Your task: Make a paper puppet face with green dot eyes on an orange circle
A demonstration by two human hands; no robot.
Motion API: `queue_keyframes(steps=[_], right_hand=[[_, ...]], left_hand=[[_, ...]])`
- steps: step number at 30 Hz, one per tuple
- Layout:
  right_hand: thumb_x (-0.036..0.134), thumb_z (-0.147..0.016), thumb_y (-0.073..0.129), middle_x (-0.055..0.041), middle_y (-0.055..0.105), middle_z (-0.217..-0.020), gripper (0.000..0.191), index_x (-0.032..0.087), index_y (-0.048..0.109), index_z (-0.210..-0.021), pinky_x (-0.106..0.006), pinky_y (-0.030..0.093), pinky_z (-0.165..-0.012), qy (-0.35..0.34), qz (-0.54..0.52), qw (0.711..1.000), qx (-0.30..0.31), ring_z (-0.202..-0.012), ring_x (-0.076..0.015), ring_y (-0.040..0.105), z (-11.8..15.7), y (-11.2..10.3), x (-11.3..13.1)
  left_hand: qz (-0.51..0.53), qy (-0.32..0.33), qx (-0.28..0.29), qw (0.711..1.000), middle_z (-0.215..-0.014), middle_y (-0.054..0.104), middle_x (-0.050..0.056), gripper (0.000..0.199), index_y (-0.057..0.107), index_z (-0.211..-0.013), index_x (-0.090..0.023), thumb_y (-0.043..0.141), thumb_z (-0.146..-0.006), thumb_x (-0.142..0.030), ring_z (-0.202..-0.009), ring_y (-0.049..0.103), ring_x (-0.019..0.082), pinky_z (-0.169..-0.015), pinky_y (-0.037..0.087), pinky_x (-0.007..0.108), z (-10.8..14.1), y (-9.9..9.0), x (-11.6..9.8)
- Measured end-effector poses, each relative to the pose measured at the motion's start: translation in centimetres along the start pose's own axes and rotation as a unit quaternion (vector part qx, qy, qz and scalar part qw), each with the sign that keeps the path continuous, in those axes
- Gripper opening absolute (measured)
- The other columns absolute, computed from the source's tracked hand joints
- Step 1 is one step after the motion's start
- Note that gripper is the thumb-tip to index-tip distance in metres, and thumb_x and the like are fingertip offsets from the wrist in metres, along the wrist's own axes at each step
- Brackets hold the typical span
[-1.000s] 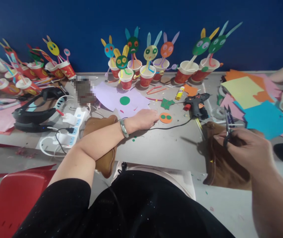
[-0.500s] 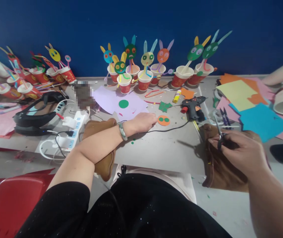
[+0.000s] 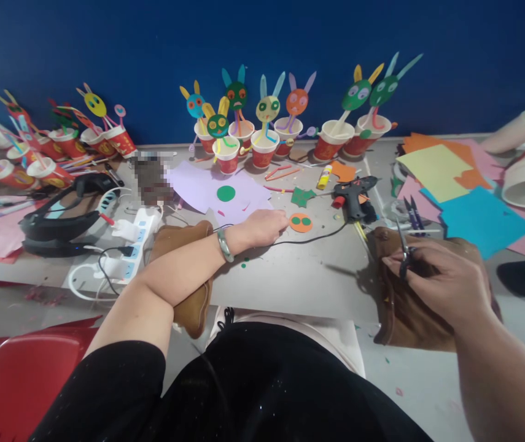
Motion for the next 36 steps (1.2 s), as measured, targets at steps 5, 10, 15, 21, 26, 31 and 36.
queue_keyframes(steps=[5,10,15,21,26,31,36], right_hand=[[0.043,-0.084,0.079,-0.0056,0.078,-0.08,0.024,0.024,0.072,-0.071,-0.036,0.06,-0.068,0.028,-0.003,0.999,0.024,-0.071,-0.0231,0.074,0.2,0.1,0.4],[0.044,-0.084,0.079,-0.0058,0.077,-0.079,0.026,0.023,0.07,-0.07,-0.036,0.06,-0.069,0.04,-0.003,0.999,0.028,-0.072,-0.0229,0.073,0.1,0.0,0.6],[0.043,-0.084,0.079,-0.0071,0.077,-0.083,0.026,0.023,0.07,-0.071,-0.036,0.059,-0.069,0.057,-0.019,0.997,0.047,-0.075,-0.0232,0.073,0.4,0.5,0.8],[0.044,-0.085,0.079,-0.0069,0.076,-0.082,0.03,0.023,0.066,-0.068,-0.033,0.057,-0.068,0.061,-0.019,0.997,0.045,-0.073,-0.021,0.071,0.3,0.4,1.1],[0.041,-0.084,0.079,-0.0064,0.075,-0.082,0.027,0.023,0.067,-0.068,-0.033,0.057,-0.068,0.066,-0.025,0.996,0.044,-0.073,-0.021,0.07,0.4,0.4,1.3],[0.039,-0.087,0.077,-0.0064,0.076,-0.084,0.024,0.023,0.069,-0.071,-0.032,0.057,-0.07,0.056,-0.019,0.997,0.041,-0.074,-0.02,0.071,0.7,0.4,1.5],[0.037,-0.088,0.078,-0.0059,0.076,-0.084,0.024,0.023,0.067,-0.072,-0.033,0.059,-0.072,0.042,-0.015,0.998,0.033,-0.074,-0.0206,0.071,0.8,0.3,1.4]], left_hand=[[0.003,-0.003,0.005,1.0,-0.118,0.078,0.012,0.029,0.077,-0.104,-0.015,0.05,-0.095,-0.01,-0.097,0.071,0.02,-0.077,0.048,0.031,0.1,-0.2,-0.2],[0.012,-0.01,0.014,1.0,-0.115,0.078,0.012,0.029,0.078,-0.102,-0.015,0.051,-0.093,-0.008,-0.095,0.071,0.021,-0.076,0.048,0.031,0.3,-0.6,-0.4],[0.014,-0.008,0.011,1.0,-0.114,0.078,0.011,0.03,0.079,-0.102,-0.016,0.051,-0.093,-0.007,-0.097,0.071,0.02,-0.078,0.049,0.03,0.3,-0.6,-0.4],[0.014,-0.017,0.016,1.0,-0.117,0.078,0.012,0.03,0.078,-0.102,-0.015,0.051,-0.094,-0.006,-0.102,0.072,0.023,-0.078,0.048,0.032,0.3,-0.4,-0.3],[0.022,-0.02,0.018,0.999,-0.118,0.078,0.012,0.031,0.078,-0.102,-0.015,0.051,-0.092,-0.005,-0.105,0.072,0.023,-0.08,0.048,0.032,0.4,-0.7,-0.4],[0.023,-0.024,0.017,0.999,-0.117,0.078,0.011,0.029,0.078,-0.1,-0.015,0.052,-0.093,-0.005,-0.1,0.072,0.022,-0.078,0.048,0.032,0.3,-0.7,-0.3],[0.024,-0.026,0.02,0.999,-0.119,0.078,0.011,0.03,0.079,-0.101,-0.015,0.052,-0.093,-0.006,-0.103,0.073,0.023,-0.078,0.048,0.032,0.3,-0.7,-0.4]])
Point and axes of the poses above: each hand's wrist, its own z-axis away from the middle knuckle, its own y-axis out of the palm, x = y × z, the point moved 3 cm from there along -z, towards the middle knuckle
